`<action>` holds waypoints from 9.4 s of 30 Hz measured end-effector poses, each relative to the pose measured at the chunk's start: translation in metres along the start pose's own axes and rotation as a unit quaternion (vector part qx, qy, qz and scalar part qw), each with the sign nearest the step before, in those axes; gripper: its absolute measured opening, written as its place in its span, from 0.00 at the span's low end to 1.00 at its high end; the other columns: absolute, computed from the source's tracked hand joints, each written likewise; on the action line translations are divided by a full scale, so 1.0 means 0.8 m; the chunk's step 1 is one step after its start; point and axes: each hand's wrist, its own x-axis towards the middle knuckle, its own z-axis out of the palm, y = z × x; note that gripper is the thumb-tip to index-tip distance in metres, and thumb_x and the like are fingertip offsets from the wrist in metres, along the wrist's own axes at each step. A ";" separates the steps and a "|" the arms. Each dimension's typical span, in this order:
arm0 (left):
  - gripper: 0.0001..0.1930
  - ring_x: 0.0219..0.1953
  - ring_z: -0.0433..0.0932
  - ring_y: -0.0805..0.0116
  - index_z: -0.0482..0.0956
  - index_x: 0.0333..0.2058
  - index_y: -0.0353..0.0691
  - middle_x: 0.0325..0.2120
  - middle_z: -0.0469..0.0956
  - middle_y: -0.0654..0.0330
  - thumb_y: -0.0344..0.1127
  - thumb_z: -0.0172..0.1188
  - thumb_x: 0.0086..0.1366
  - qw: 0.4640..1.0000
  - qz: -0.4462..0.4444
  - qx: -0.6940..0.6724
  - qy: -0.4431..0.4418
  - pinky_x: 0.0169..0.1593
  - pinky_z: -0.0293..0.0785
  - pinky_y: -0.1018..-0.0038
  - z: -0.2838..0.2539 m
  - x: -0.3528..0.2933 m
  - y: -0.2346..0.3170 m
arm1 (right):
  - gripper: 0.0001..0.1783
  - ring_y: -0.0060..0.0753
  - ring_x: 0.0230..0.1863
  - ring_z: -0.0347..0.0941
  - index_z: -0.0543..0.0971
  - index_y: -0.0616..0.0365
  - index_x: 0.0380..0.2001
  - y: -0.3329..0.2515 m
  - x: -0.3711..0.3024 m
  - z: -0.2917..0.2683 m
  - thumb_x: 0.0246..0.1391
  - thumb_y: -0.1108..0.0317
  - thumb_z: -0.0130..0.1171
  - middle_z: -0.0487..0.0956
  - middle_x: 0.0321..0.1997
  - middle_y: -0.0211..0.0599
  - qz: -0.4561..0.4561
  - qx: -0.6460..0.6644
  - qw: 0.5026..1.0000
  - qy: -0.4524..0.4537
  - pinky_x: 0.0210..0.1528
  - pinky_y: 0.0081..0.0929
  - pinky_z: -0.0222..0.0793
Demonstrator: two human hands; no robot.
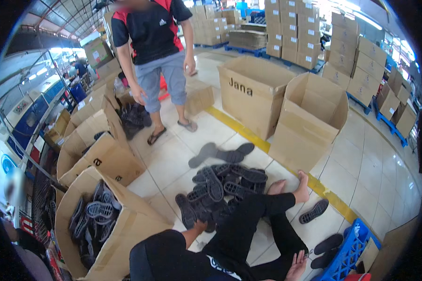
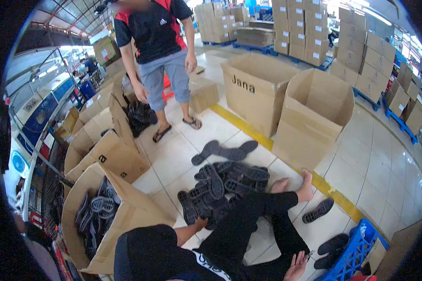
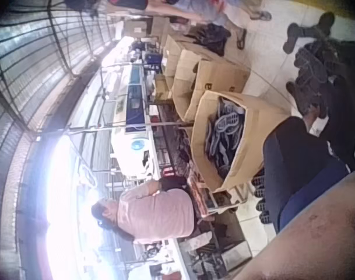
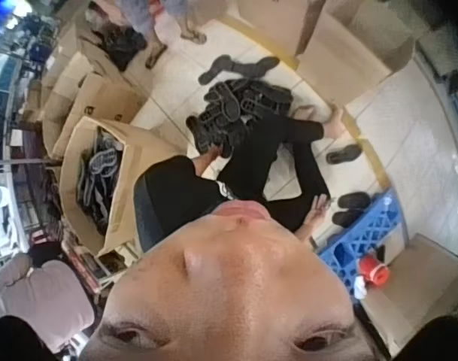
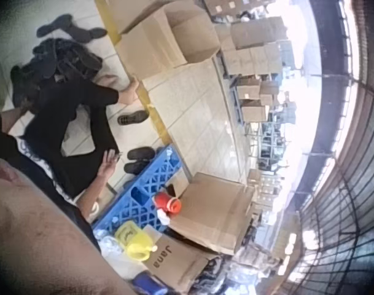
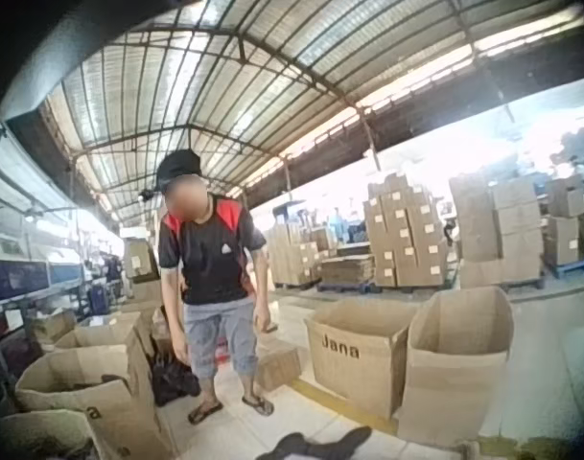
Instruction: Applying a liquid cleaning or priming agent to shoe soles using a small brush.
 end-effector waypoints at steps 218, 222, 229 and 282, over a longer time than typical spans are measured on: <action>0.43 0.57 0.70 0.60 0.41 0.68 0.58 0.57 0.67 0.55 0.38 0.62 0.62 0.630 0.161 -0.311 -0.693 0.56 0.70 0.52 -0.100 -0.368 0.354 | 0.24 0.49 0.67 0.58 0.65 0.78 0.53 -0.007 0.160 -0.132 0.64 0.64 0.45 0.65 0.62 0.60 -0.117 -0.133 0.984 -0.031 0.72 0.36 0.48; 0.43 0.57 0.70 0.60 0.42 0.68 0.58 0.56 0.68 0.55 0.38 0.61 0.63 0.628 0.163 -0.312 -0.694 0.56 0.70 0.52 -0.099 -0.361 0.348 | 0.25 0.49 0.68 0.57 0.63 0.78 0.55 0.000 0.170 -0.140 0.64 0.64 0.44 0.65 0.63 0.60 -0.099 -0.120 0.987 -0.030 0.72 0.35 0.46; 0.42 0.55 0.71 0.62 0.43 0.68 0.58 0.56 0.68 0.56 0.39 0.61 0.63 0.624 0.169 -0.307 -0.698 0.56 0.71 0.54 -0.100 -0.362 0.349 | 0.25 0.47 0.68 0.56 0.63 0.78 0.55 -0.002 0.224 -0.204 0.65 0.64 0.42 0.64 0.63 0.60 -0.083 -0.117 0.988 -0.048 0.72 0.34 0.46; 0.27 0.56 0.69 0.58 0.61 0.60 0.38 0.56 0.68 0.53 0.33 0.57 0.62 0.737 0.242 -0.564 -0.282 0.59 0.68 0.57 -0.262 -0.168 0.287 | 0.11 0.46 0.54 0.72 0.71 0.58 0.45 -0.020 0.020 -0.045 0.61 0.68 0.52 0.75 0.45 0.43 -0.157 -0.180 0.965 0.109 0.56 0.44 0.71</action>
